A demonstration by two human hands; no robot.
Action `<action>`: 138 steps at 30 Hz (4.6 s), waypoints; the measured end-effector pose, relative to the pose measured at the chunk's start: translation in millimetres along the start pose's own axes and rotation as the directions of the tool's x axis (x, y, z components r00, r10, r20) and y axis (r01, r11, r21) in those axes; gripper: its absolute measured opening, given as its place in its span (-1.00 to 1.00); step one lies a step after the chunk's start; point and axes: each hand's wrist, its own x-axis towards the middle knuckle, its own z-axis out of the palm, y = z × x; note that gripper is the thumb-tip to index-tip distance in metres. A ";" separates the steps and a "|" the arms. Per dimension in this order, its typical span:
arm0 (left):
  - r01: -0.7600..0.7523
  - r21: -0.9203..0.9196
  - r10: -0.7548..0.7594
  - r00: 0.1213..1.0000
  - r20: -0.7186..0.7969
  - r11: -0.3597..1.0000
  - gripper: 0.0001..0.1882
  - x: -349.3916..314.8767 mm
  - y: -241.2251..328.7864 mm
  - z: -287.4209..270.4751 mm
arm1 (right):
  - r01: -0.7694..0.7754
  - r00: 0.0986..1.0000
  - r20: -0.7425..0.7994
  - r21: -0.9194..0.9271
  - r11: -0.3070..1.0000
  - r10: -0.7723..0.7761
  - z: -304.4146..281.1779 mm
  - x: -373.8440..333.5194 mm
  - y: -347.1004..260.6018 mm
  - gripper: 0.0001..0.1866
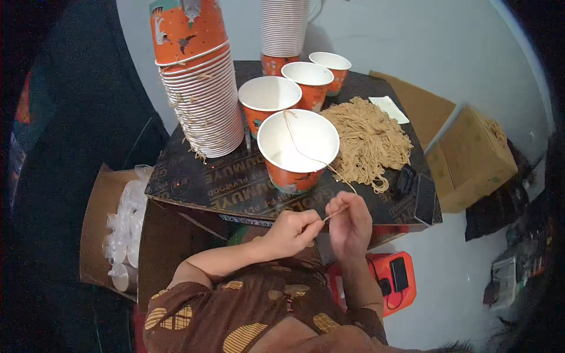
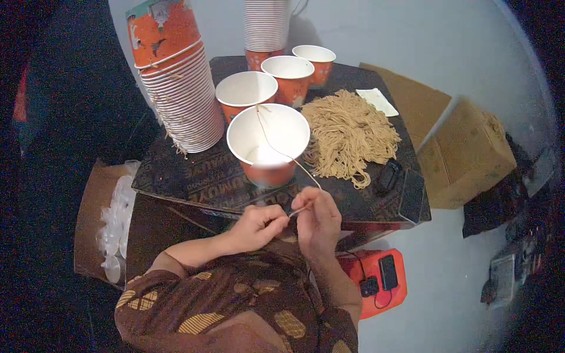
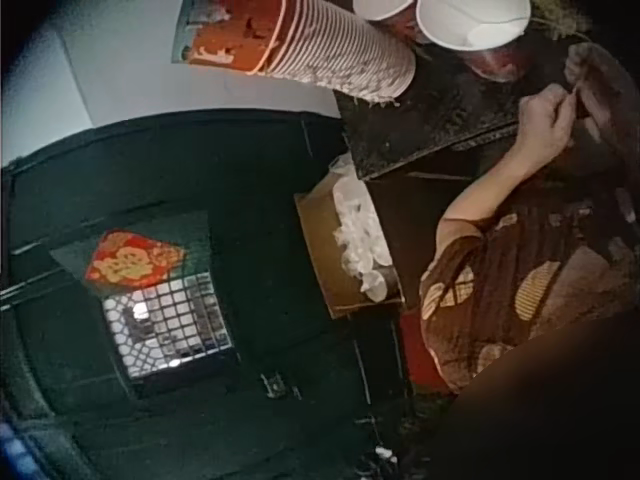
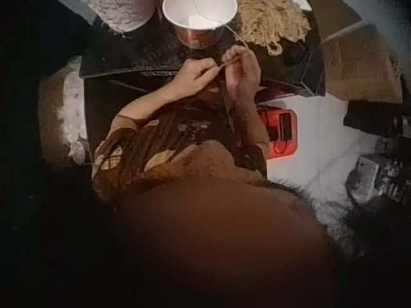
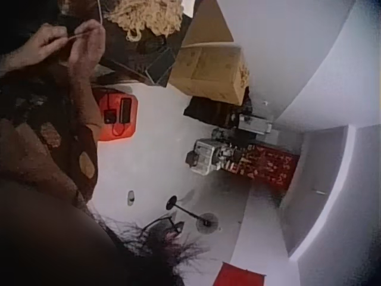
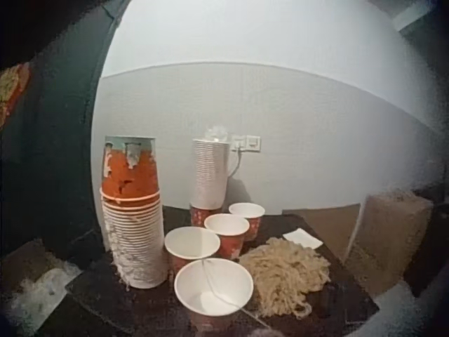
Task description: Thread a piece of string or thin elastic through holes in paper cups as part of a manufacturing or packaging assembly process.
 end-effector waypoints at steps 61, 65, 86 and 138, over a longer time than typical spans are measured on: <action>-0.221 0.644 0.437 0.878 -0.196 0.733 -0.74 13.7 24.4 -74.2 | 0.512 0.784 0.515 -0.852 -0.109 -0.348 30.3 28.6 24.7 -0.81; -0.263 0.652 0.471 0.867 -0.165 0.711 -0.73 26.7 36.5 -99.1 | 0.511 0.781 0.515 -0.852 -0.113 -0.352 29.5 33.9 28.4 -0.81; 0.059 0.376 -0.206 0.908 0.366 0.925 -0.90 97.7 38.4 -121.7 | 0.534 0.795 0.561 -0.828 -0.171 -0.233 28.7 40.3 4.6 -0.78; 0.040 0.375 -0.310 0.648 0.696 0.926 -0.87 113.2 34.7 -120.0 | 0.591 0.803 0.588 -0.807 0.001 -0.099 25.6 39.1 -11.0 -0.80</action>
